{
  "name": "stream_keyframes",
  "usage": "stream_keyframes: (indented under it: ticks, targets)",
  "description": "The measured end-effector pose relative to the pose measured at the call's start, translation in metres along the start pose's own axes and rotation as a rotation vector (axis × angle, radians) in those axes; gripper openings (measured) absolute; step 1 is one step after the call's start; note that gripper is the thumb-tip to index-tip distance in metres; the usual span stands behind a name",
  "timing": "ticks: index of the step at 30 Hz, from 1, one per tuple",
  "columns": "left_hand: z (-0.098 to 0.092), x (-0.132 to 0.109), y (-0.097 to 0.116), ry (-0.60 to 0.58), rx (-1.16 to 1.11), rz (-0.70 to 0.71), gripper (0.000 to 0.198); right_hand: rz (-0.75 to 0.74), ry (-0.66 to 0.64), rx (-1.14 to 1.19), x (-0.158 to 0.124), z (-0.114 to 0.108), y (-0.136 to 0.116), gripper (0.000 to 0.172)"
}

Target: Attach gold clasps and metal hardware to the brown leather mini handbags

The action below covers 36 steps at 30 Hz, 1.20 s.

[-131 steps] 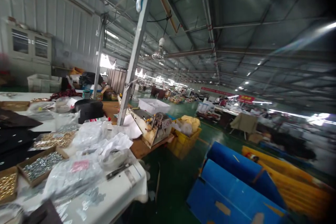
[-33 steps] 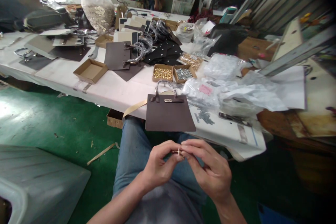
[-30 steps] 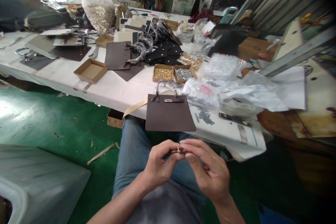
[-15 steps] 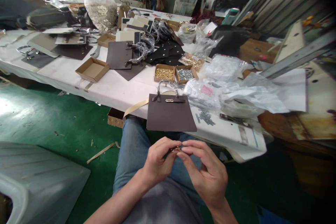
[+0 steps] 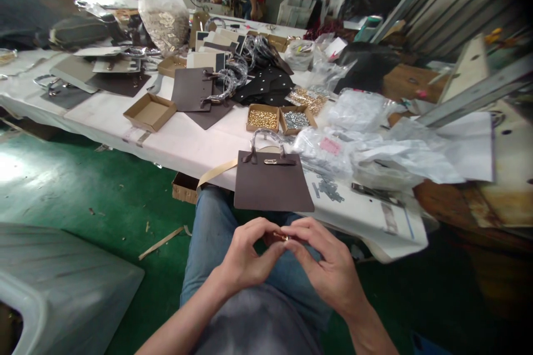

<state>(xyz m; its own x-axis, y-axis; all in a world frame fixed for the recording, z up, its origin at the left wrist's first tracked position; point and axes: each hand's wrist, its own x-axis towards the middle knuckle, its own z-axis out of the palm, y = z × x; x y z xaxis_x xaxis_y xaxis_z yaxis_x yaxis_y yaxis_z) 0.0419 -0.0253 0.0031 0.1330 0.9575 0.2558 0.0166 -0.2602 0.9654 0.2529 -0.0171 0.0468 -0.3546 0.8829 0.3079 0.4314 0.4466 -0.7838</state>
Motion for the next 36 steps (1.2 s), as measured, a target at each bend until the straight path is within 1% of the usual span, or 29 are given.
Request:
stream_keyframes:
  ticks: [4, 6, 8, 10, 11, 14, 17, 20, 22, 25, 28, 31, 36]
  targets:
    - [0.0, 0.001, 0.002, -0.024, -0.068, -0.052, 0.015, 0.013, -0.012, 0.021, -0.001, 0.003, 0.0, 0.033]
    - [0.004, 0.001, 0.002, -0.006, -0.116, -0.078, 0.018, 0.01, 0.031, 0.003, -0.003, 0.004, 0.0, 0.032]
    - [0.009, 0.001, 0.002, 0.025, -0.157, -0.085, 0.026, 0.027, 0.096, -0.011, -0.006, 0.005, 0.0, 0.028]
    - [0.015, 0.001, 0.003, 0.038, -0.165, -0.064, 0.032, 0.053, 0.158, -0.012, -0.01, 0.007, 0.0, 0.023]
    - [0.017, 0.001, 0.003, 0.042, -0.155, -0.042, 0.031, 0.057, 0.18, -0.011, -0.012, 0.008, 0.0, 0.021]
    - [0.018, 0.0, 0.002, 0.054, -0.105, 0.034, 0.019, 0.027, 0.197, -0.035, -0.017, 0.007, 0.0, 0.021]
    - [0.015, -0.001, 0.002, 0.053, -0.066, 0.063, 0.016, -0.04, 0.173, -0.092, -0.021, 0.003, 0.003, 0.029]
    - [0.012, 0.0, 0.003, 0.061, -0.024, 0.073, 0.013, -0.114, 0.144, -0.17, -0.024, 0.0, 0.006, 0.042]
    - [0.011, 0.001, 0.005, 0.069, 0.001, 0.092, 0.011, -0.138, 0.143, -0.195, -0.027, 0.001, 0.008, 0.048]
    - [0.011, 0.001, 0.008, 0.05, 0.005, 0.093, 0.01, -0.123, 0.183, -0.175, -0.031, 0.005, 0.008, 0.052]
    - [0.012, 0.0, 0.008, 0.034, -0.019, 0.046, 0.01, -0.118, 0.217, -0.136, -0.033, 0.009, 0.007, 0.055]
    - [0.012, -0.003, 0.007, 0.031, -0.036, 0.012, 0.006, -0.128, 0.197, -0.107, -0.034, 0.008, 0.007, 0.056]
    - [0.012, -0.005, 0.003, 0.006, -0.044, 0.001, 0.005, -0.147, 0.165, -0.122, -0.036, 0.005, 0.009, 0.06]
